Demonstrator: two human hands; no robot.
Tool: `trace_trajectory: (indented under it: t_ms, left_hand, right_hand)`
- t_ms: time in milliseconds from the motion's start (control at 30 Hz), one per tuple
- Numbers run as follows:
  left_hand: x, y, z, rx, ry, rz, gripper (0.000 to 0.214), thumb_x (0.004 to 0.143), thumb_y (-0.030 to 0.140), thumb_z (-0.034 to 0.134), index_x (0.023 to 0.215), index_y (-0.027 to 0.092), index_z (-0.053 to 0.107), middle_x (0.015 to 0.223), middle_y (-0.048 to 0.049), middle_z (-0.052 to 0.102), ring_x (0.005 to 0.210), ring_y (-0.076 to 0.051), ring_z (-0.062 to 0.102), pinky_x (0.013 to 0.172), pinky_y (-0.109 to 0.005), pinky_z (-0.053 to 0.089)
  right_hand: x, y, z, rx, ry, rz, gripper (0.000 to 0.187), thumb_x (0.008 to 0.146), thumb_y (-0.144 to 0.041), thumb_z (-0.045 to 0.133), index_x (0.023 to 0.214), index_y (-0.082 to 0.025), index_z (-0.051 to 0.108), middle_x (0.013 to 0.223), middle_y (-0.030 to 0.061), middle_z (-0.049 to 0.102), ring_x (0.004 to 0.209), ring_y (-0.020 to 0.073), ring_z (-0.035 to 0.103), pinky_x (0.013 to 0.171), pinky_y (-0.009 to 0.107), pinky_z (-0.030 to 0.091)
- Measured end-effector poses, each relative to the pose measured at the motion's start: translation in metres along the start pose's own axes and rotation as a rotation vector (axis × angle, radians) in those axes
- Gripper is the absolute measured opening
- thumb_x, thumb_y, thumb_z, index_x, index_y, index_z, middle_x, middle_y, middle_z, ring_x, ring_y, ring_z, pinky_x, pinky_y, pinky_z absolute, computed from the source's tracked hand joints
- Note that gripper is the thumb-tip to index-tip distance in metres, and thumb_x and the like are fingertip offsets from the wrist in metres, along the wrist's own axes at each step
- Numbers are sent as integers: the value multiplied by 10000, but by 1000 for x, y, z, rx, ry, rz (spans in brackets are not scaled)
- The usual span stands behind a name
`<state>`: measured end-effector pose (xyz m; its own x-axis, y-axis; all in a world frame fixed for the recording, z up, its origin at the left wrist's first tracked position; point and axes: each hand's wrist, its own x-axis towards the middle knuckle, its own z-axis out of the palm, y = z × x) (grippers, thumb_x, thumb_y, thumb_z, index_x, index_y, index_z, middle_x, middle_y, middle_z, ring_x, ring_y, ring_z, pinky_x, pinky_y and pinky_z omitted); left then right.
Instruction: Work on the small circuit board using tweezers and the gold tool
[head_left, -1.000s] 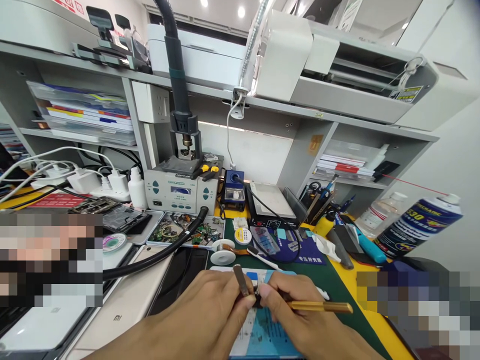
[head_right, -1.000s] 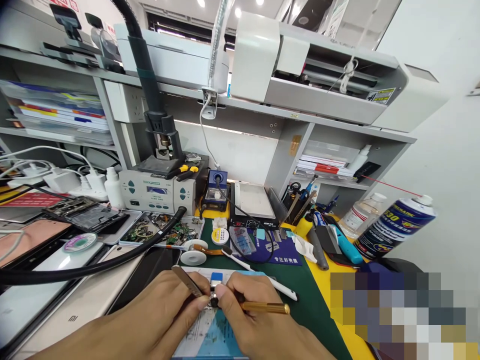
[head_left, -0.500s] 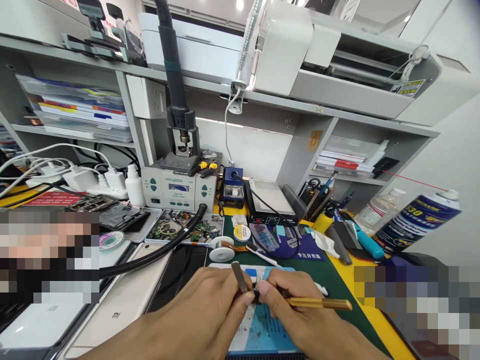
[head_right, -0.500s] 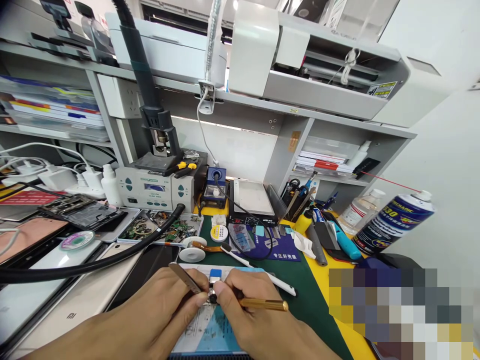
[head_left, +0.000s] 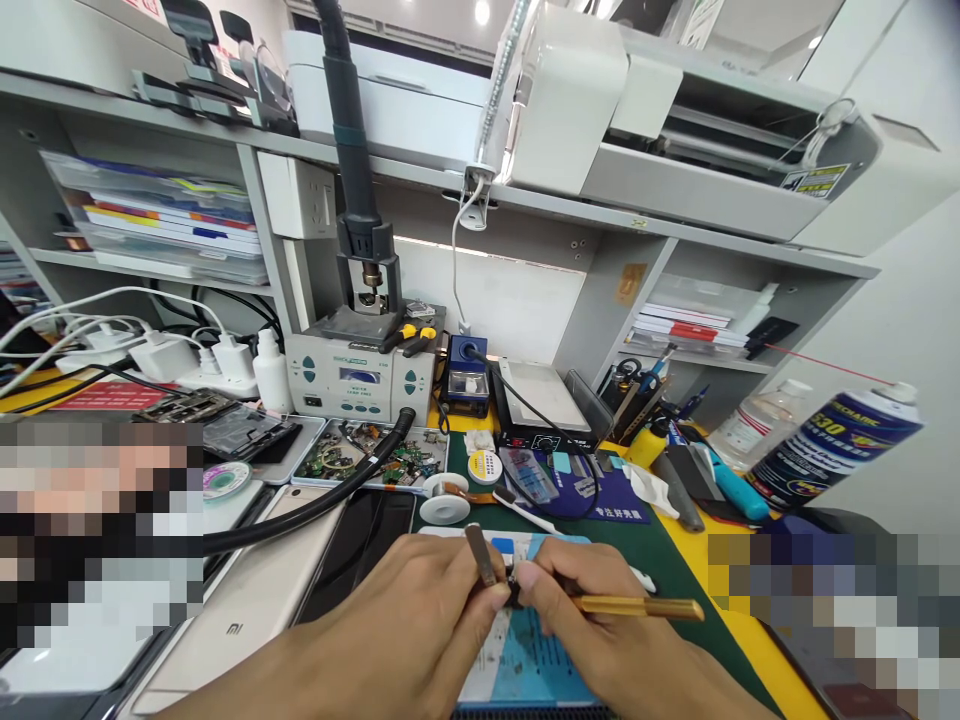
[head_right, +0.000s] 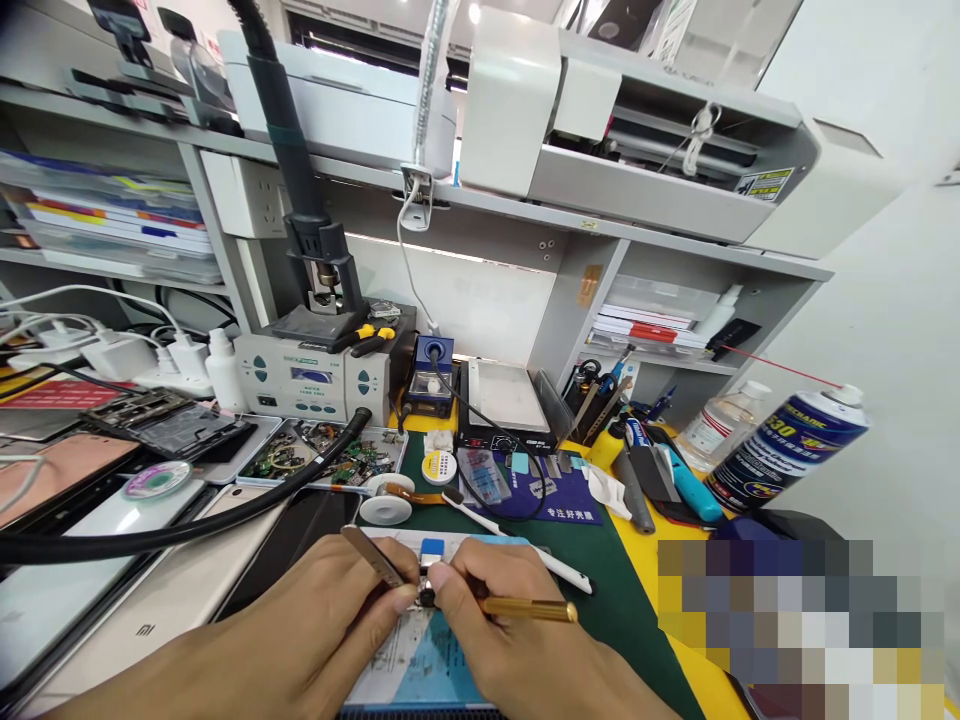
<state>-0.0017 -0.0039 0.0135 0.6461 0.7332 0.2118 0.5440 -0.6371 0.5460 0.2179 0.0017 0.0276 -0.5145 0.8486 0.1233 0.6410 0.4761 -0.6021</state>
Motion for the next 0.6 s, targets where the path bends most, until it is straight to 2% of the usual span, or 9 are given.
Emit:
trace_trajectory:
  t_ms: [300, 600]
  left_hand:
    - [0, 0, -2, -8, -3, 3, 275, 1049, 258, 306, 1064, 183, 570, 1062, -91, 685, 1009, -263, 663, 943, -464, 529]
    - [-1, -2, 2, 11, 25, 38, 247, 1051, 245, 322, 1097, 186, 557, 1083, -88, 687, 1016, -260, 666, 948, -455, 533]
  right_hand:
    - [1, -2, -2, 11, -19, 10, 443, 1082, -412, 353, 714, -206, 490, 657, -17, 520, 644, 157, 510, 647, 281, 390]
    - [-1, 0, 0, -15, 0, 1, 424, 1081, -403, 358, 714, -209, 445, 668, -17, 507, 652, 157, 500, 638, 273, 387]
